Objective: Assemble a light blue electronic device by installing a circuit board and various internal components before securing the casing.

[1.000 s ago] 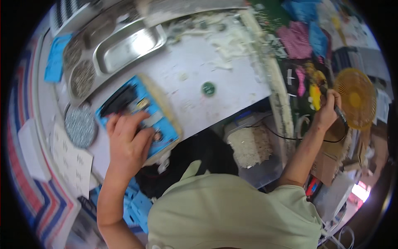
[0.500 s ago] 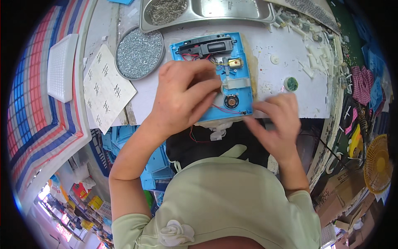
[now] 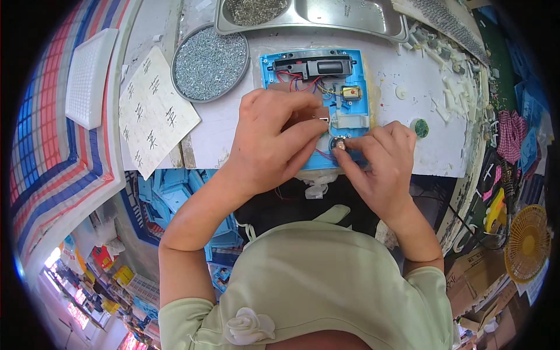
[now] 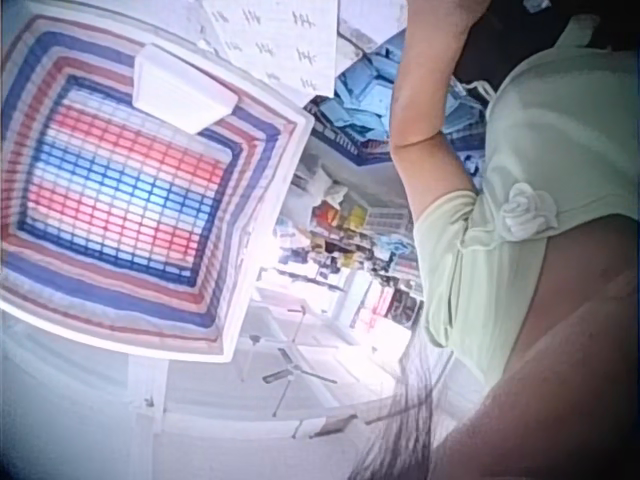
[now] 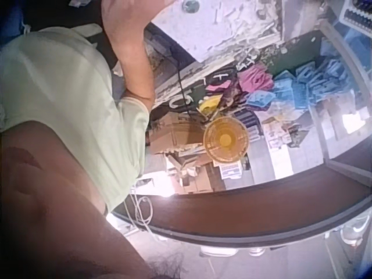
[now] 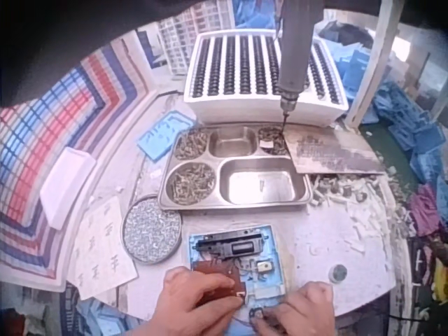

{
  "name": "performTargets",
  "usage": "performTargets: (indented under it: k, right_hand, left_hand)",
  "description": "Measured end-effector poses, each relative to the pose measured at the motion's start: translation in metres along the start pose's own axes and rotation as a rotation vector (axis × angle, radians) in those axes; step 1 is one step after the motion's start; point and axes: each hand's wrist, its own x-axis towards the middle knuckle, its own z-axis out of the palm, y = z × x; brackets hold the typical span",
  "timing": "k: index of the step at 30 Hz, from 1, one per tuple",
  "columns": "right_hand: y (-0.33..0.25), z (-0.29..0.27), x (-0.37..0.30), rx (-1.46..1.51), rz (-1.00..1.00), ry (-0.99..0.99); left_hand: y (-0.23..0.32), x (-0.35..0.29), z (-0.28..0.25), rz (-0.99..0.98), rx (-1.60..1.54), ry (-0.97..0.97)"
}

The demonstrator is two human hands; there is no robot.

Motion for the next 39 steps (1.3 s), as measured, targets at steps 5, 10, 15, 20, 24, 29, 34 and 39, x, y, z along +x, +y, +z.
performTargets:
  k: [5, 10, 15, 20, 24, 29, 34, 39]
  right_hand:
    - [0.002, -0.002, -0.001, -0.010, 0.016, -0.012]
    - [0.033, -0.011, 0.032, 0.109, 0.111, 0.102]
    - [0.035, -0.009, 0.062, -0.071, 0.154, -0.036]
    - [0.026, -0.010, 0.075, -0.267, 0.058, -0.100]
    - [0.025, -0.012, 0.078, -0.299, 0.035, -0.139]
    - [0.030, -0.024, 0.088, 0.051, 0.413, -0.336]
    - [0.022, -0.012, 0.086, -0.357, 0.054, -0.244]
    - [0.030, -0.014, 0.089, -0.236, 0.070, -0.317]
  left_hand:
    - [-0.006, 0.006, 0.006, 0.018, 0.033, 0.029]
    - [-0.010, 0.019, 0.014, 0.035, 0.085, 0.036]
    - [-0.006, 0.030, 0.020, 0.009, 0.187, 0.014]
    - [-0.007, 0.028, 0.024, 0.007, 0.188, 0.028]
    - [-0.008, 0.028, 0.025, 0.033, 0.207, 0.015]
    - [-0.009, 0.028, 0.025, 0.051, 0.219, 0.033]
    - [-0.009, 0.026, 0.029, 0.057, 0.228, 0.042]
    - [-0.013, 0.022, 0.029, 0.050, 0.192, 0.058]
